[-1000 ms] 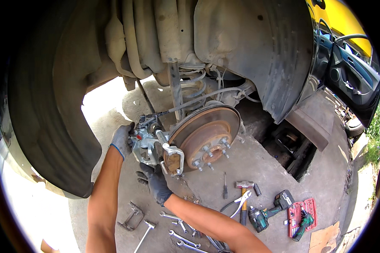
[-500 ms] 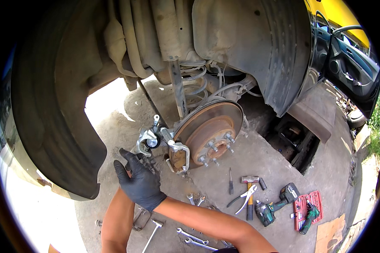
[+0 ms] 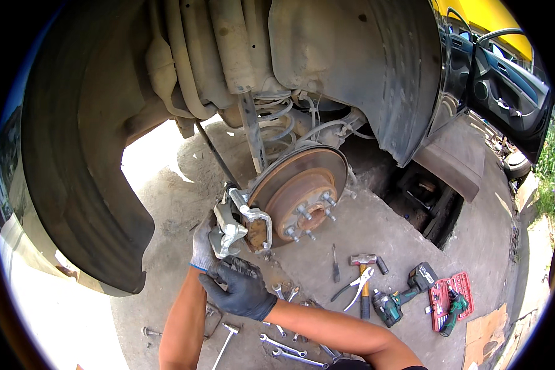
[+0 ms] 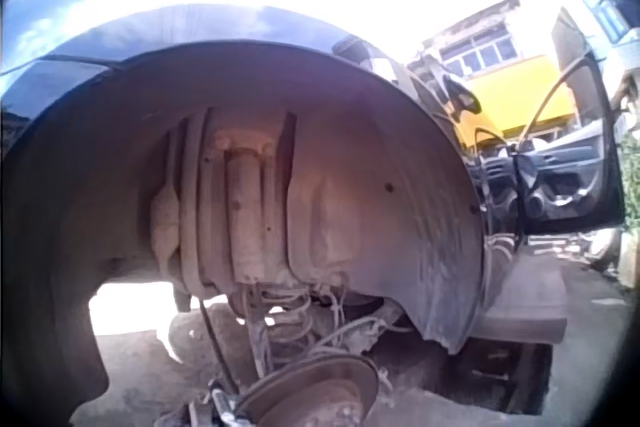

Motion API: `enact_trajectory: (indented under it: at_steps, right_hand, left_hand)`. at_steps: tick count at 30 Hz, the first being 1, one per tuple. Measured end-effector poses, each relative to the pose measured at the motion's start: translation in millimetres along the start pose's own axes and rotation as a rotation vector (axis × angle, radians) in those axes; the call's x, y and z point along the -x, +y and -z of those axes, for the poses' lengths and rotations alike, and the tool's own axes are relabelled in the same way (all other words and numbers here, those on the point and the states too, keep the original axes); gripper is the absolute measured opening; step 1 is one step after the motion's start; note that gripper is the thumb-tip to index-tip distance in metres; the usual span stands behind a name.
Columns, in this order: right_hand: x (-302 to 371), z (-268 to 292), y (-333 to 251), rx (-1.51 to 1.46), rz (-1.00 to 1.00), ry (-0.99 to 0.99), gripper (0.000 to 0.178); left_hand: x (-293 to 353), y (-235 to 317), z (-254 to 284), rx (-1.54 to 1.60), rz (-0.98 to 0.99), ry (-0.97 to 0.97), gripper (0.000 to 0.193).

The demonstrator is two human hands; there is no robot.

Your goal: The person is working on a car's brake assembly. They use a wrench to tighten bolts on the brake caliper and adjust components within the wheel hub area.

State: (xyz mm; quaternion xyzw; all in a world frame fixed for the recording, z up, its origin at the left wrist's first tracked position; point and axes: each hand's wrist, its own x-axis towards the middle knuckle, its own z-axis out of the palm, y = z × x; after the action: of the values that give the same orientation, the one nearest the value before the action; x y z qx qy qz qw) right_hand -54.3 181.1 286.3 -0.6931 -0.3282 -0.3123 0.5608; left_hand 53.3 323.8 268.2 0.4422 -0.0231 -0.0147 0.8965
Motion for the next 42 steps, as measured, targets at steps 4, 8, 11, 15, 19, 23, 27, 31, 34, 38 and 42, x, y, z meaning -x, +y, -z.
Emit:
enact_trajectory:
  at_steps: [4,8,11,15,19,23,27,31,34,38,42]
  right_hand:
    - [6,16,15,0.083,0.087,0.013,0.017]
    - [11,25,23,0.142,0.127,-0.023,0.014]
    - [12,37,32,0.178,0.180,-0.074,0.013]
    - [6,54,38,0.267,0.310,-0.102,0.017]
    - [2,61,43,0.328,0.336,-0.110,0.019]
    - [-1,70,45,0.391,0.326,-0.052,0.019]
    - [-11,80,45,0.398,0.311,-0.002,0.018]
    - [-50,130,38,0.484,0.389,0.024,0.018]
    - [-106,154,25,0.552,0.437,0.110,0.021]
    - [-192,152,14,0.599,0.326,-0.088,0.032]
    - [-245,130,21,0.552,-0.027,-0.599,0.051]
  left_hand:
    - [13,4,-34,0.026,0.090,-0.006,0.053]
    - [11,8,-36,0.124,0.120,-0.129,0.063]
    - [5,-4,-31,0.063,0.116,-0.053,0.065]
    - [-7,-15,-18,0.005,0.107,-0.017,0.064]
    - [-22,-28,-3,-0.090,0.054,0.010,0.062]
    - [-9,-28,-35,0.073,0.153,0.067,0.062]
    - [-31,-33,-23,0.322,0.126,0.011,0.064]
    - [-42,-49,-16,0.461,0.136,-0.165,0.065]
    - [-35,-46,-26,0.487,0.169,-0.085,0.068]
    - [-26,-33,-38,0.332,0.228,0.046,0.061]
    - [-48,-23,-25,0.286,0.274,0.085,0.056]
